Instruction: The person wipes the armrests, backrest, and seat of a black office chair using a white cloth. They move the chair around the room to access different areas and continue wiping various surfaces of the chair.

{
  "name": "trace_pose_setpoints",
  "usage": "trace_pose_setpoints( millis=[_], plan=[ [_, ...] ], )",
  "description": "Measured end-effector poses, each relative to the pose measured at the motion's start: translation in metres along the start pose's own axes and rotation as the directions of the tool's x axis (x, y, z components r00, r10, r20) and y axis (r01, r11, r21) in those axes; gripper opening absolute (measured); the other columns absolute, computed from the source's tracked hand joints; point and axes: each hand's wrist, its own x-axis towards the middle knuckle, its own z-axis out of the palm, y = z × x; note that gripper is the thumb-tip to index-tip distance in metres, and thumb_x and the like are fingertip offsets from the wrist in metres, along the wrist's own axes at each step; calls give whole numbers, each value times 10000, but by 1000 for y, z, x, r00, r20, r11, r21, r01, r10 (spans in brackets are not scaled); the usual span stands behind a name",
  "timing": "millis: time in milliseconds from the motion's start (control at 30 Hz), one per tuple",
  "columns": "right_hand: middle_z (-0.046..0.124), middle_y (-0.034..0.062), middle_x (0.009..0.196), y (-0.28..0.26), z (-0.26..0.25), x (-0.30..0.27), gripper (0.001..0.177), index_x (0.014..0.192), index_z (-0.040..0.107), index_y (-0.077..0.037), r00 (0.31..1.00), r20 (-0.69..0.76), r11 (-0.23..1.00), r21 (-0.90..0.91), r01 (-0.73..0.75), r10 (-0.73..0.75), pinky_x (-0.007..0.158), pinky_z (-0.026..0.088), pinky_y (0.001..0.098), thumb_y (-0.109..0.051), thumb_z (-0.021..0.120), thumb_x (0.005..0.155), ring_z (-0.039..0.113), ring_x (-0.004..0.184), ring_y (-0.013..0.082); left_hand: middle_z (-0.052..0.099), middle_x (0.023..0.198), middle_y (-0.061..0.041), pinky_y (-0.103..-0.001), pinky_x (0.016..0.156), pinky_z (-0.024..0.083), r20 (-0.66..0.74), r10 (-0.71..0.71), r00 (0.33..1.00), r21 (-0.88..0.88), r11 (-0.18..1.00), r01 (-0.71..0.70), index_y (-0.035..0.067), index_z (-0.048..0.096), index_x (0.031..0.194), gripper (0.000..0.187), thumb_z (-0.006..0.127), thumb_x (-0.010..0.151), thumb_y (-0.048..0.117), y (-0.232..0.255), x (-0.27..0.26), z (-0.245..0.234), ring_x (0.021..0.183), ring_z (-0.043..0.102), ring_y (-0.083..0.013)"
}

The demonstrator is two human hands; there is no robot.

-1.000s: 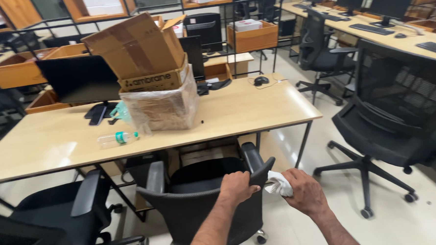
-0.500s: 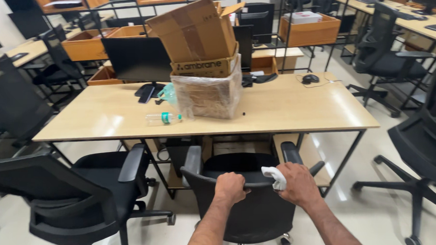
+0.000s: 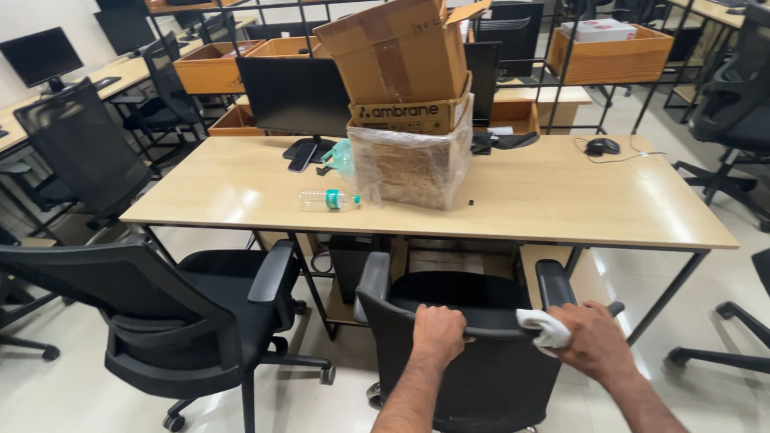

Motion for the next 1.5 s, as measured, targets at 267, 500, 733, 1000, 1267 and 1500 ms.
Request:
trace_pose_setpoints(
  millis=[267,500,733,1000,1267,1500],
  plan=[
    [733,34,826,-16,-16,2,367,915,706,-189,995,21,994,51,-99,98,824,570,420,-410,864,669,718,825,260,765,835,-57,-427,893,484,-1,-15,1000,27,1000,15,159,807,869,178,821,865,337,2,7,4,887,734,-251],
    [708,54,844,-84,0,11,421,952,677,-170,994,17,982,158,-107,105,744,585,439,-431,872,686,730,814,281,768,855,-50,-424,866,488,2,-11,1000,35,999,11,171,801,893,177,830,855,341,1,7,7,887,738,-246],
    [739,67,870,-66,-4,6,364,959,717,-187,997,-27,981,183,-60,66,749,591,437,-375,858,681,738,794,284,763,874,-62,-459,955,450,-7,41,999,-19,999,-41,169,806,909,297,820,842,458,-1,1,2,911,720,-263],
    [744,55,820,-55,4,-3,358,903,724,-158,992,-69,993,57,-104,108,838,534,449,-423,852,699,723,813,260,776,845,-43,-454,935,465,-43,38,998,-19,999,-39,197,811,908,188,801,868,381,0,2,9,881,737,-249],
    [712,50,896,-82,4,-15,505,1008,736,-164,985,-152,994,77,-72,83,929,501,448,-500,869,654,698,898,240,773,820,-44,-478,1040,416,-80,6,997,-14,1000,-7,196,811,906,74,798,866,256,5,3,15,861,743,-247],
    [728,25,988,-41,0,-26,453,1039,760,-203,975,-222,995,-93,-31,10,1024,394,530,-459,840,673,664,1024,212,741,919,-43,-486,1040,394,-277,120,953,-78,986,-147,143,739,1018,217,791,878,300,-2,-27,3,965,689,-243]
  ],
)
